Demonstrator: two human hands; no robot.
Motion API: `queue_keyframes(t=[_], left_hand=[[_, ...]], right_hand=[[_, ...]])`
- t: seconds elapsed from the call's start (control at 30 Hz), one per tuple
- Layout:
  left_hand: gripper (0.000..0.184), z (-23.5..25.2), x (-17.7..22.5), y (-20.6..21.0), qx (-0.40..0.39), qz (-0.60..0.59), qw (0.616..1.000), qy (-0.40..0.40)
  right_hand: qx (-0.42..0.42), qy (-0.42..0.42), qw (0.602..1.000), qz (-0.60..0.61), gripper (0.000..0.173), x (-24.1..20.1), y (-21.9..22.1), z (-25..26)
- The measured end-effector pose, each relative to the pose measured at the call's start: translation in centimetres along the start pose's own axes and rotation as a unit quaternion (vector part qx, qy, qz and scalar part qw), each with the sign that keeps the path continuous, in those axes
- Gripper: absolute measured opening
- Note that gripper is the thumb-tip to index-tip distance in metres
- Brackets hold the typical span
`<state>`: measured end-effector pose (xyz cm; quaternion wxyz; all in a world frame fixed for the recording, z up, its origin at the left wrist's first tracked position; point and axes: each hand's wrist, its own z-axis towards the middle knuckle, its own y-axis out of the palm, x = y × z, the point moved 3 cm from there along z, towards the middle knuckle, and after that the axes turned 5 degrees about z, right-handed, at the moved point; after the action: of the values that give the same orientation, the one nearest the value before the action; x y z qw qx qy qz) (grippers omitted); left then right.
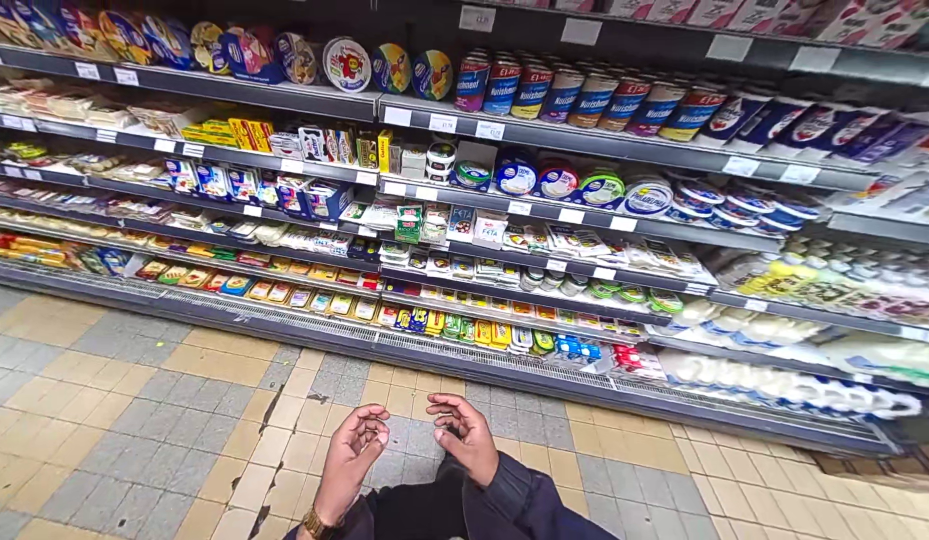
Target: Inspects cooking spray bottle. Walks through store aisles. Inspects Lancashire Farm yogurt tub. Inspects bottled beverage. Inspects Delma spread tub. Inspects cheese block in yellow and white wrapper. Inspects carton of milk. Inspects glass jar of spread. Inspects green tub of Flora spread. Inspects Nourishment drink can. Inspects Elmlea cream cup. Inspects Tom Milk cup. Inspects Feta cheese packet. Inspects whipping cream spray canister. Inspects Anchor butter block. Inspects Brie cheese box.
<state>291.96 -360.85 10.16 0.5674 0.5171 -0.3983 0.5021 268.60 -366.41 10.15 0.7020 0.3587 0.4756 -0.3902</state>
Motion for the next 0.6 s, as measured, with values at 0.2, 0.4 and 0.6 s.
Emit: queue_keyframes(t=[0.2, 0.4, 0.6], left_hand=[[0.036, 1.6, 0.2, -1.4, -0.034, 0.012, 0.999, -0.007], [0.036, 4.2, 0.2, -2.1, -0.063, 0.008, 0.998, -0.010], [0.038, 6.9, -1.0, -1.6, -0.090, -0.002, 0.995, -0.034]], right_hand=[[0.015, -0.033, 0.999, -0.019, 0.046, -0.8, -0.1, 2.4], [0.017, -0.071, 0.996, -0.054, 0.047, -3.0, -1.7, 6.6], [0.001, -0.136, 0.982, -0.134, 0.048, -7.2, -5.8, 15.2]])
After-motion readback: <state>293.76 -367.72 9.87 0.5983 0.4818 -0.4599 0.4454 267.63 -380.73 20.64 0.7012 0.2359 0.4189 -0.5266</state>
